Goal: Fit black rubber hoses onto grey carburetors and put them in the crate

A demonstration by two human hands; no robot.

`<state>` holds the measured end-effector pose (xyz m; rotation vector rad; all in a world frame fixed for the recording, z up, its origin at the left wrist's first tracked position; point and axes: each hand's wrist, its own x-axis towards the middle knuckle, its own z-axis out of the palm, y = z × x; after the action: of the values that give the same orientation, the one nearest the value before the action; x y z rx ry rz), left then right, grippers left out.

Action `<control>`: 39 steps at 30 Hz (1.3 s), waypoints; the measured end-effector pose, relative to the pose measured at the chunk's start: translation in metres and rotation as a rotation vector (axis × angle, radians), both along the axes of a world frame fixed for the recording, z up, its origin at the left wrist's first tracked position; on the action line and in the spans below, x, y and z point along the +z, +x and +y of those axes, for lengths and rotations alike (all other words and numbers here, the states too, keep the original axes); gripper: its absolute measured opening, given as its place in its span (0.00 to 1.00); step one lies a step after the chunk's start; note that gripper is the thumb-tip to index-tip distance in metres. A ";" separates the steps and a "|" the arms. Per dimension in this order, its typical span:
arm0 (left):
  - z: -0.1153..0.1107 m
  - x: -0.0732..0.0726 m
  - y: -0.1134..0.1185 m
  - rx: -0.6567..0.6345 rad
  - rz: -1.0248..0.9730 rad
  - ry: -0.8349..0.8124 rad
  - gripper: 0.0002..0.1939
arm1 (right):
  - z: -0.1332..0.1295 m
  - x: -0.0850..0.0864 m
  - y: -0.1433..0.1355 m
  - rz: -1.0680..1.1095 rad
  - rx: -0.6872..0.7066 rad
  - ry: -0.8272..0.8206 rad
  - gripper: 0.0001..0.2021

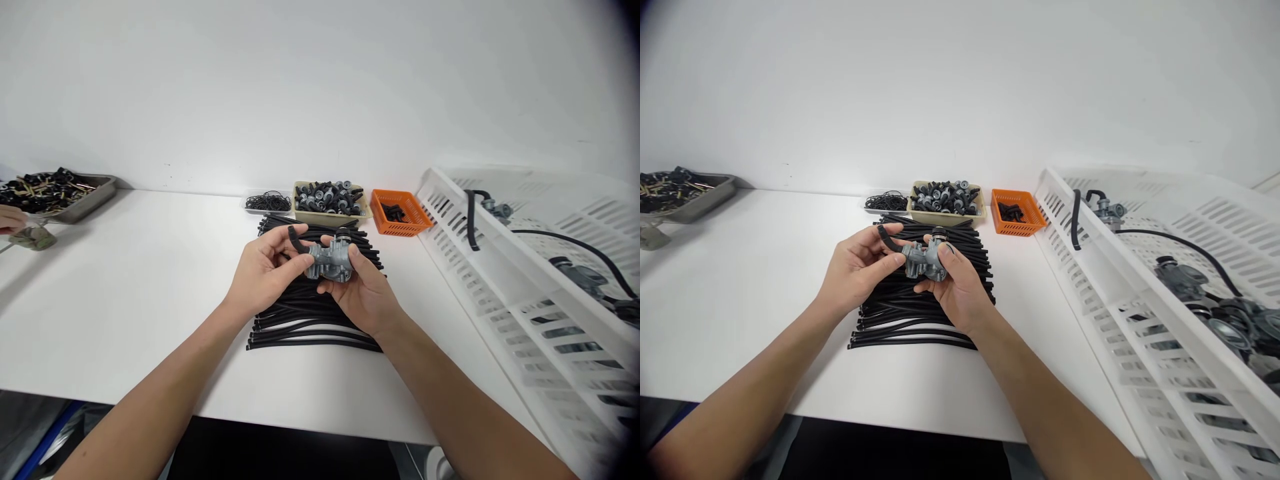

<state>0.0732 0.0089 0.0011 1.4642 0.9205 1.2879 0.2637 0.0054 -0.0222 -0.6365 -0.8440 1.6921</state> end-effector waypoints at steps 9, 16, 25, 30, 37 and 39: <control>0.004 0.005 -0.002 0.041 0.095 -0.044 0.13 | -0.001 -0.001 -0.002 -0.088 -0.099 0.082 0.20; 0.002 0.008 -0.006 0.046 0.093 -0.160 0.15 | -0.004 -0.005 -0.006 -0.195 -0.181 0.260 0.18; 0.001 0.012 -0.003 -0.005 -0.172 -0.369 0.19 | -0.011 -0.011 -0.005 -0.517 -0.384 0.491 0.28; 0.004 0.014 -0.001 -0.035 -0.300 -0.526 0.23 | -0.013 -0.009 -0.001 -0.735 -0.491 0.718 0.29; 0.005 0.010 0.003 -0.014 -0.333 -0.532 0.22 | -0.012 -0.008 -0.001 -0.727 -0.510 0.695 0.28; 0.005 0.010 0.003 -0.026 -0.351 -0.519 0.22 | -0.010 -0.008 -0.002 -0.631 -0.458 0.588 0.28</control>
<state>0.0757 0.0143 0.0107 0.8149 0.9066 1.1295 0.2617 -0.0050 -0.0305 -0.8745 -1.4361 0.7602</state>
